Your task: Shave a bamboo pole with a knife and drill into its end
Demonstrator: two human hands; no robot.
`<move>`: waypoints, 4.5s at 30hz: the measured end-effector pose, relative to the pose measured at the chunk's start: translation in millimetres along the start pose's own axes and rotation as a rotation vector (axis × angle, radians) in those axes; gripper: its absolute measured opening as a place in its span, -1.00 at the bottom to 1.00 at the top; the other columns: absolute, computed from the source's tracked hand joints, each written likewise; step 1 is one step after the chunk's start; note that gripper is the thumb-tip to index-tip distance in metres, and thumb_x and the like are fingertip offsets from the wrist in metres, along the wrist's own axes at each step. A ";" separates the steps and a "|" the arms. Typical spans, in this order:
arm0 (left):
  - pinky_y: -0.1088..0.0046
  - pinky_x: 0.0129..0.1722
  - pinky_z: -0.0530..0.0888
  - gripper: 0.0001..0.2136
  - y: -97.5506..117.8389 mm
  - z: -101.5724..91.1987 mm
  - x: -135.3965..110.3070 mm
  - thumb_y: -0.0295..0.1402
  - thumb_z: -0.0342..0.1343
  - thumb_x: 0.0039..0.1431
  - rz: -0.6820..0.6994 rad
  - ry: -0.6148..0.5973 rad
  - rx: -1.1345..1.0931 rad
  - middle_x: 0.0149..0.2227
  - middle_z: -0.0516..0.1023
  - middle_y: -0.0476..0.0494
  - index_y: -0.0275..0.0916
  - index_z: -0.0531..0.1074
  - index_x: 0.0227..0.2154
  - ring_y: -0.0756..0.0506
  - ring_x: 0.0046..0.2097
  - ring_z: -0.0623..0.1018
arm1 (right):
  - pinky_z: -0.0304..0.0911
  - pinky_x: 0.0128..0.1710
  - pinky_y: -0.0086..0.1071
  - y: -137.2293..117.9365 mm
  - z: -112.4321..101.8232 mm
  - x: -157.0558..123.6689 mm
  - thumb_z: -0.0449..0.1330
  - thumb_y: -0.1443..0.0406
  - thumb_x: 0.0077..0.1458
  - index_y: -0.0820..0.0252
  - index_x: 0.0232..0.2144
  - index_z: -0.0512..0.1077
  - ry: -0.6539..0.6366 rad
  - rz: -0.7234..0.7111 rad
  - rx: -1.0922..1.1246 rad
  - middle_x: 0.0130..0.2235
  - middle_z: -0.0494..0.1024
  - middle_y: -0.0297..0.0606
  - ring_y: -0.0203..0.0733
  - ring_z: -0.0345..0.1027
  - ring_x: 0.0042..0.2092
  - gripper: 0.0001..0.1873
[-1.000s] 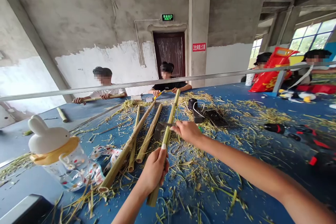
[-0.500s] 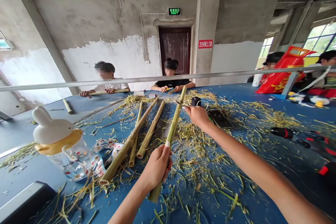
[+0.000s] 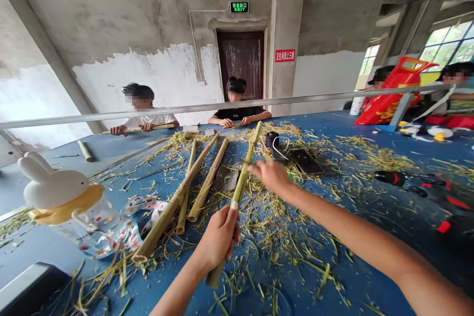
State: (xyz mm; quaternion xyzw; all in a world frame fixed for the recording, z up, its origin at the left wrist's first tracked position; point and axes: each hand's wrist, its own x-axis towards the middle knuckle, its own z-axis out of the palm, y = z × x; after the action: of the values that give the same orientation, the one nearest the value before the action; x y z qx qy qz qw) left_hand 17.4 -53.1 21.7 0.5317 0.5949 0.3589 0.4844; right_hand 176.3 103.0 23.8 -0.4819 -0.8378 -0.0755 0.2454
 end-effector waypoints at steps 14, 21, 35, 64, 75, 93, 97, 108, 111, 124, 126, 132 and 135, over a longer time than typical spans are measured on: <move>0.63 -0.82 0.12 -0.59 1.6 -2.7 3.4 0.09 -0.18 0.01 0.007 0.023 -0.074 -0.68 0.21 0.12 -0.22 0.12 -0.49 0.13 -0.74 0.12 | 0.03 -0.63 -0.45 4.1 -5.4 14.1 -0.32 0.06 0.21 0.33 -0.37 0.38 0.065 0.065 -0.052 -0.50 0.47 -0.11 -0.27 0.30 -0.57 -0.39; 0.64 -0.81 0.12 -0.61 3.4 -4.0 -2.7 0.06 -0.18 0.03 0.006 0.011 -0.074 -0.68 0.23 0.11 -0.22 0.12 -0.49 0.13 -0.74 0.13 | 0.01 -0.68 -0.46 -4.0 -9.5 4.6 -0.33 0.02 0.20 0.32 -0.40 0.38 -0.011 0.036 0.043 -0.55 0.43 -0.16 -0.35 0.19 -0.66 -0.37; 0.64 -0.81 0.09 -0.61 4.9 -1.2 -4.2 0.06 -0.20 0.04 0.004 0.028 -0.025 -0.69 0.23 0.12 -0.22 0.11 -0.50 0.13 -0.76 0.14 | 0.02 -0.64 -0.44 -15.1 -11.1 -2.3 -0.32 0.01 0.19 0.26 -0.40 0.38 0.045 -0.171 -0.003 -0.49 0.46 -0.14 -0.27 0.29 -0.55 -0.39; 0.67 -0.81 0.11 -0.62 6.8 -1.8 -10.4 0.04 -0.13 0.06 -0.064 -0.123 -0.317 -0.67 0.22 0.12 -0.23 0.16 -0.48 0.17 -0.74 0.05 | 0.18 -0.37 -0.40 18.1 -31.2 53.8 0.07 0.24 0.03 0.21 -0.54 0.32 0.529 -0.020 0.728 -0.51 0.44 -0.29 -0.26 0.30 -0.46 -0.82; 0.62 -0.71 0.21 -0.67 2.1 -2.5 -0.3 -0.03 -0.18 0.13 0.117 -0.068 -0.235 -0.60 0.28 0.09 -0.22 0.21 -0.33 0.12 -0.69 0.19 | 0.09 -0.57 -0.47 59.1 -67.5 41.1 0.01 0.02 0.06 0.22 -0.26 0.33 0.254 0.025 0.911 -0.71 0.29 -0.45 -0.36 0.17 -0.65 -0.60; 0.35 0.02 0.24 -0.77 1.2 -7.4 7.9 -0.30 0.01 0.12 0.415 -0.098 -0.138 -0.10 0.39 -0.13 -0.18 0.21 -0.16 -0.08 0.01 0.33 | 0.06 -0.66 -0.52 -6.2 -84.9 7.6 -0.07 0.05 0.14 0.19 -0.45 0.18 -0.330 -0.375 1.042 -0.57 0.24 -0.43 -0.48 0.09 -0.63 -0.67; 0.27 0.04 0.23 -0.74 4.7 1.0 7.9 -0.30 0.00 0.12 0.419 -0.224 -0.200 -0.10 0.40 -0.16 -0.19 0.22 -0.12 -0.10 0.01 0.36 | 0.03 -0.71 -0.50 -18.4 -81.7 8.6 0.06 0.04 0.04 0.16 -0.32 0.20 -0.034 -0.221 1.103 -0.47 0.27 -0.41 -0.49 0.06 -0.64 -0.68; 0.29 -0.02 0.32 -0.57 107.0 -44.0 15.7 -0.06 -0.04 0.06 0.616 -0.003 -0.281 -0.04 0.42 -0.21 -0.19 0.33 -0.07 -0.18 0.05 0.35 | 0.04 -0.73 -0.42 -35.2 -98.8 -0.6 0.13 0.03 -0.03 0.14 -0.23 0.31 -0.082 -0.208 1.241 -0.56 0.31 -0.40 -0.42 0.02 -0.66 -0.62; 0.31 -0.11 0.37 -0.61 160.0 -51.1 23.9 -0.12 -0.09 0.11 0.676 -0.027 -0.261 -0.19 0.49 -0.24 -0.29 0.37 -0.14 -0.13 -0.09 0.45 | 0.02 -0.73 -0.42 -40.6 -97.8 -2.2 0.09 0.03 0.01 0.12 -0.19 0.30 -0.102 -0.249 1.245 -0.57 0.29 -0.41 -0.41 0.00 -0.67 -0.62; 0.59 -0.52 0.32 -0.83 203.5 -42.9 34.7 -0.32 -0.09 0.14 0.700 0.012 -0.193 -0.59 0.19 0.04 -0.30 0.29 -0.27 0.13 -0.57 0.30 | 0.04 -0.51 -0.45 -37.0 -111.3 -13.5 -0.15 0.12 0.20 0.20 -0.46 0.23 -0.211 -0.488 0.789 -0.58 0.28 -0.40 -0.42 0.12 -0.57 -0.66; 0.63 -0.56 0.28 -0.83 197.8 -45.2 35.4 -0.31 -0.11 0.15 0.732 0.075 -0.225 -0.60 0.13 0.07 -0.28 0.27 -0.27 0.15 -0.61 0.24 | 0.02 -0.49 -0.43 -40.4 -109.7 -14.9 -0.12 0.15 0.19 0.20 -0.46 0.27 -0.184 -0.514 0.641 -0.52 0.34 -0.34 -0.38 0.17 -0.50 -0.68; 0.68 -0.59 0.23 -0.79 192.0 -47.9 35.8 -0.27 -0.20 0.20 0.732 0.207 -0.220 -0.59 0.07 0.09 -0.28 0.23 -0.24 0.17 -0.62 0.19 | -0.07 -0.53 -0.40 -50.1 -99.7 -17.6 -0.18 0.18 0.21 0.21 -0.35 0.32 -0.111 -0.478 0.377 -0.48 0.41 -0.26 -0.32 0.19 -0.50 -0.66; 0.70 -0.60 0.22 -0.78 191.1 -48.0 35.4 -0.26 -0.22 0.21 0.729 0.228 -0.222 -0.59 0.06 0.10 -0.28 0.22 -0.24 0.18 -0.63 0.19 | -0.16 -0.56 -0.37 -53.4 -94.7 -18.4 -0.22 0.12 0.21 0.22 -0.45 0.34 -0.027 -0.429 0.176 -0.56 0.37 -0.25 -0.32 0.13 -0.58 -0.55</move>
State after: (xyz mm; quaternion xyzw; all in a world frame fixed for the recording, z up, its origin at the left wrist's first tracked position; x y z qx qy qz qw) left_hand 27.1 19.7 207.9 0.6094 0.3747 0.6260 0.3105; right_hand 170.8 26.5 103.0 -0.2706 -0.9276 -0.0462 0.2533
